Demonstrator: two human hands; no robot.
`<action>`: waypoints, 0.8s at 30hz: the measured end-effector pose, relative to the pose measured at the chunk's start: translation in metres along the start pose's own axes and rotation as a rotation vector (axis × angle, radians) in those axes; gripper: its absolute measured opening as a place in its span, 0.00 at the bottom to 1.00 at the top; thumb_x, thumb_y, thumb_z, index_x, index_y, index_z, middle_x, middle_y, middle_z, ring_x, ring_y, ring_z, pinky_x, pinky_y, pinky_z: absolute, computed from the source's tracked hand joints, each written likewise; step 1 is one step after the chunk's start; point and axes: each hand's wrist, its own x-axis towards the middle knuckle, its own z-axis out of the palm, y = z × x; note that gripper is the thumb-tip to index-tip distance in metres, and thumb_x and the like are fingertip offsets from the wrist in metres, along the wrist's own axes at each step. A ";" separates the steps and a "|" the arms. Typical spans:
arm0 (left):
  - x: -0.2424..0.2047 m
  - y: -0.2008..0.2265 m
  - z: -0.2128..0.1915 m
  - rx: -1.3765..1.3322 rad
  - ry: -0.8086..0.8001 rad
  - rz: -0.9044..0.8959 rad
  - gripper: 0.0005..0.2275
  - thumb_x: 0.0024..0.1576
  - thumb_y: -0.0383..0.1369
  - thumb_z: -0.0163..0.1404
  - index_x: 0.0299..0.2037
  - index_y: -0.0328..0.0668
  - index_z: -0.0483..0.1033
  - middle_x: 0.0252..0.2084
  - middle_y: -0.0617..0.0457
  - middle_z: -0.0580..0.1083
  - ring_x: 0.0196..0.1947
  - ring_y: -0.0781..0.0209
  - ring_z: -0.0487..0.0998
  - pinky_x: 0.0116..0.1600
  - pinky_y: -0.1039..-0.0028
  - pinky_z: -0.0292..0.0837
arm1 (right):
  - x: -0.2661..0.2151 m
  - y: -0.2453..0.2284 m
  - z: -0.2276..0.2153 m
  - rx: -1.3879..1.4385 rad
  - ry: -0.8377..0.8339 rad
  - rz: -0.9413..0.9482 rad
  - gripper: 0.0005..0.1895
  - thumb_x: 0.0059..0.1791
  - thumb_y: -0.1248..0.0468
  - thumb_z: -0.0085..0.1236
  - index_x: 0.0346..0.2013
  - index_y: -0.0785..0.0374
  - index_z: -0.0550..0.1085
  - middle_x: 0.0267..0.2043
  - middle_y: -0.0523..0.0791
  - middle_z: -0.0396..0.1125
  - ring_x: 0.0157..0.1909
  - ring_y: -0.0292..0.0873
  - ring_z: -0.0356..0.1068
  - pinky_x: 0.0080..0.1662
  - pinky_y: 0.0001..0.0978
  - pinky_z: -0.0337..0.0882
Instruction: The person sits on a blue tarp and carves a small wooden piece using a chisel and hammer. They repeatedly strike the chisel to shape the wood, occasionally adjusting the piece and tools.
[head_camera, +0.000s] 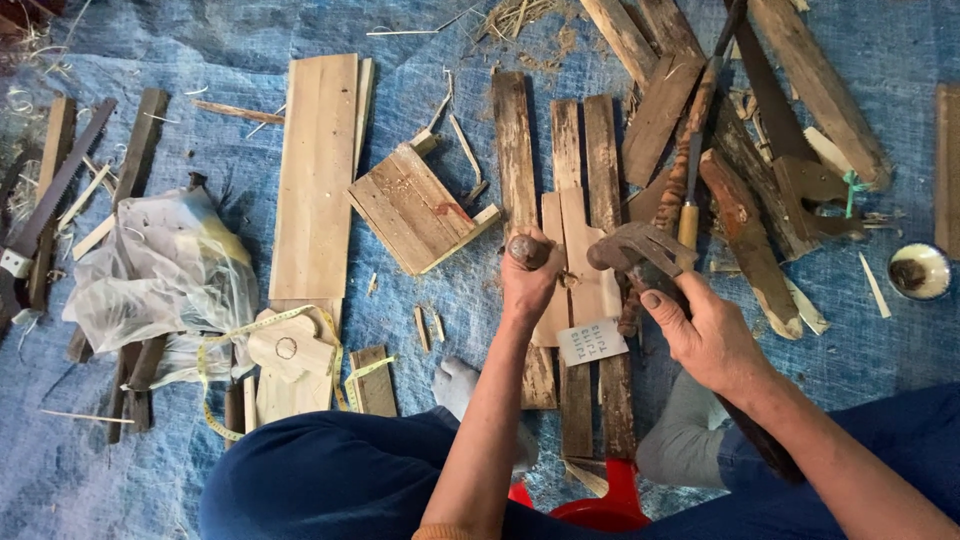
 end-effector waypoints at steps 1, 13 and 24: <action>-0.001 0.000 0.003 0.018 -0.005 0.009 0.10 0.49 0.20 0.62 0.33 0.42 0.74 0.24 0.59 0.71 0.29 0.77 0.70 0.37 0.83 0.64 | 0.003 0.006 0.000 -0.004 0.002 -0.010 0.24 0.58 0.46 0.46 0.49 0.66 0.72 0.25 0.61 0.72 0.28 0.61 0.77 0.30 0.61 0.78; 0.006 -0.014 -0.008 0.134 0.106 0.087 0.18 0.45 0.30 0.71 0.36 0.42 0.71 0.17 0.62 0.65 0.20 0.79 0.64 0.28 0.85 0.57 | 0.007 0.014 0.007 -0.048 0.001 -0.031 0.24 0.56 0.42 0.50 0.46 0.62 0.73 0.22 0.62 0.70 0.26 0.62 0.77 0.27 0.60 0.76; 0.015 -0.026 -0.016 0.012 0.378 0.138 0.11 0.52 0.25 0.66 0.33 0.39 0.73 0.17 0.53 0.70 0.17 0.70 0.74 0.25 0.81 0.67 | 0.009 0.021 0.007 -0.065 -0.009 -0.060 0.25 0.57 0.43 0.49 0.45 0.64 0.73 0.22 0.63 0.69 0.27 0.63 0.77 0.26 0.59 0.76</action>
